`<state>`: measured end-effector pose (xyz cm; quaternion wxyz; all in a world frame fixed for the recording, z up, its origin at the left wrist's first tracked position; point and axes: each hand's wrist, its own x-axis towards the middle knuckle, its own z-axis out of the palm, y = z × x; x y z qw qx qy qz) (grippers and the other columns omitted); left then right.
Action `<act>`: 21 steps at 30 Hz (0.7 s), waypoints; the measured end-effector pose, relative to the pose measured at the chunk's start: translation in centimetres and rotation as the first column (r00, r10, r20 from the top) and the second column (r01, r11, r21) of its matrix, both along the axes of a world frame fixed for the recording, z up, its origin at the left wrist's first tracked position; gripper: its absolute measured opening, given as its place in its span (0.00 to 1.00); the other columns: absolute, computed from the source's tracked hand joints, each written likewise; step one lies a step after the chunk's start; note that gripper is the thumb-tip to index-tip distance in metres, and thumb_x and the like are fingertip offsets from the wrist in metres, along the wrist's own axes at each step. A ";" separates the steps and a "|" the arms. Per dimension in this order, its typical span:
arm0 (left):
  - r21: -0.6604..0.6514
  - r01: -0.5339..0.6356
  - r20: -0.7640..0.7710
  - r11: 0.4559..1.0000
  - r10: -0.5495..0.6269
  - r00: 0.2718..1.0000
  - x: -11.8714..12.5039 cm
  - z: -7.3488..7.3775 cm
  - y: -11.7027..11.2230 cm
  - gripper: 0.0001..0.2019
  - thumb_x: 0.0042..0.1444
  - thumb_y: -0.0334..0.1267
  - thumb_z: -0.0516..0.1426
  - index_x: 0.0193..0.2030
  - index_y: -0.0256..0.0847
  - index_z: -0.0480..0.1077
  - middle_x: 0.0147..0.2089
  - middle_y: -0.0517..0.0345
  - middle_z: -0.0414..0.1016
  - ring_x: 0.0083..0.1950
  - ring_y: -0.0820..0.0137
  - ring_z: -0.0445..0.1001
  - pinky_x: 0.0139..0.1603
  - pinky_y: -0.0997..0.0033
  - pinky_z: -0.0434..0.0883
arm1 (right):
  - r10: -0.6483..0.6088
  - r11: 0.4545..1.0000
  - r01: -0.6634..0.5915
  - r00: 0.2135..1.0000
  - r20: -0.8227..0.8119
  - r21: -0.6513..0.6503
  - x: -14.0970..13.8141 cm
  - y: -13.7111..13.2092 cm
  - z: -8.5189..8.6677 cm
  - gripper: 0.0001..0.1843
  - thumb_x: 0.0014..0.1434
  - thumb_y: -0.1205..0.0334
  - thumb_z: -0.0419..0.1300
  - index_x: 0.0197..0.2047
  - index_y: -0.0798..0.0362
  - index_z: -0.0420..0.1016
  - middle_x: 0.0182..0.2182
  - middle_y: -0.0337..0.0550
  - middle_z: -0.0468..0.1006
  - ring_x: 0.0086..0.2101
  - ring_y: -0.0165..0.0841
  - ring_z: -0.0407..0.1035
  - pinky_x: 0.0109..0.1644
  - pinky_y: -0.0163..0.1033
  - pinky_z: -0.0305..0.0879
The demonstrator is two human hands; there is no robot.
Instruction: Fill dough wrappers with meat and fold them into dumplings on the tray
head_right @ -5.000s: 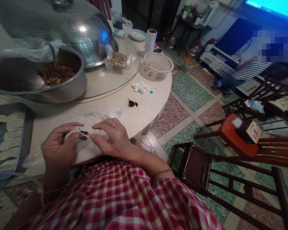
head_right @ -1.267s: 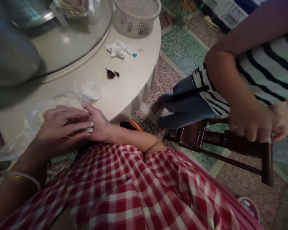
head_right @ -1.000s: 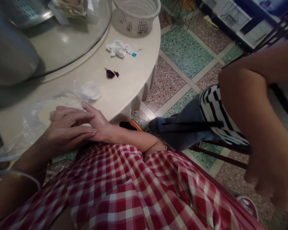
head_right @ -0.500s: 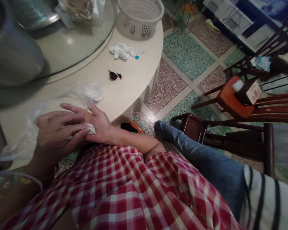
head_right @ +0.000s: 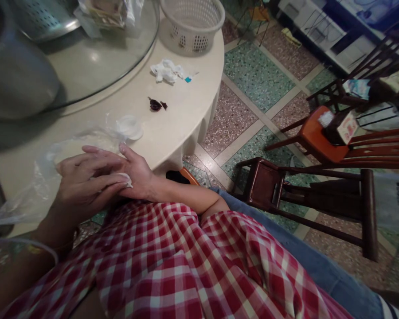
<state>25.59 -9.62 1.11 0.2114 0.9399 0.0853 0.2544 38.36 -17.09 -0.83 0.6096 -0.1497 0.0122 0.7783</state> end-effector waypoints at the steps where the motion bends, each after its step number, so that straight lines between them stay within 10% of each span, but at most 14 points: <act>1: -0.005 0.003 0.003 1.000 -0.003 1.000 0.0 -0.1 0.0 0.09 0.61 0.47 0.61 0.32 0.54 0.81 0.44 0.56 0.84 0.46 0.58 0.75 0.52 0.51 0.66 | 0.004 1.000 -0.004 1.000 -0.003 -0.003 -0.1 0.0 0.1 0.31 0.72 0.47 0.34 0.51 0.49 0.76 0.36 0.44 0.81 0.38 0.36 0.76 0.39 0.39 0.77; 8: 0.054 0.007 0.086 0.998 -0.012 0.996 -1.2 -0.6 0.3 0.15 0.59 0.49 0.65 0.52 0.54 0.79 0.57 0.51 0.81 0.55 0.53 0.75 0.58 0.48 0.67 | -0.034 0.999 0.034 0.999 0.009 -0.020 -0.1 -0.5 0.1 0.31 0.71 0.47 0.36 0.53 0.48 0.77 0.38 0.39 0.81 0.34 0.32 0.75 0.42 0.39 0.76; 16: 0.147 -0.140 0.153 0.979 0.118 0.981 -2.6 -0.9 -0.6 0.04 0.58 0.38 0.66 0.39 0.54 0.80 0.51 0.59 0.83 0.54 0.56 0.76 0.57 0.48 0.69 | -0.087 0.996 0.088 0.996 -0.030 0.025 -0.3 -0.6 -0.1 0.33 0.72 0.45 0.33 0.55 0.46 0.76 0.41 0.44 0.81 0.34 0.34 0.73 0.37 0.38 0.76; 21: 0.198 -0.163 0.140 0.966 0.137 0.981 -2.9 -1.6 -0.9 0.14 0.63 0.45 0.63 0.54 0.50 0.76 0.59 0.50 0.79 0.62 0.52 0.73 0.61 0.47 0.68 | -0.107 0.992 0.107 0.994 0.012 -0.061 -0.1 -1.0 1.4 0.35 0.73 0.45 0.31 0.56 0.48 0.76 0.44 0.45 0.82 0.34 0.33 0.74 0.39 0.39 0.76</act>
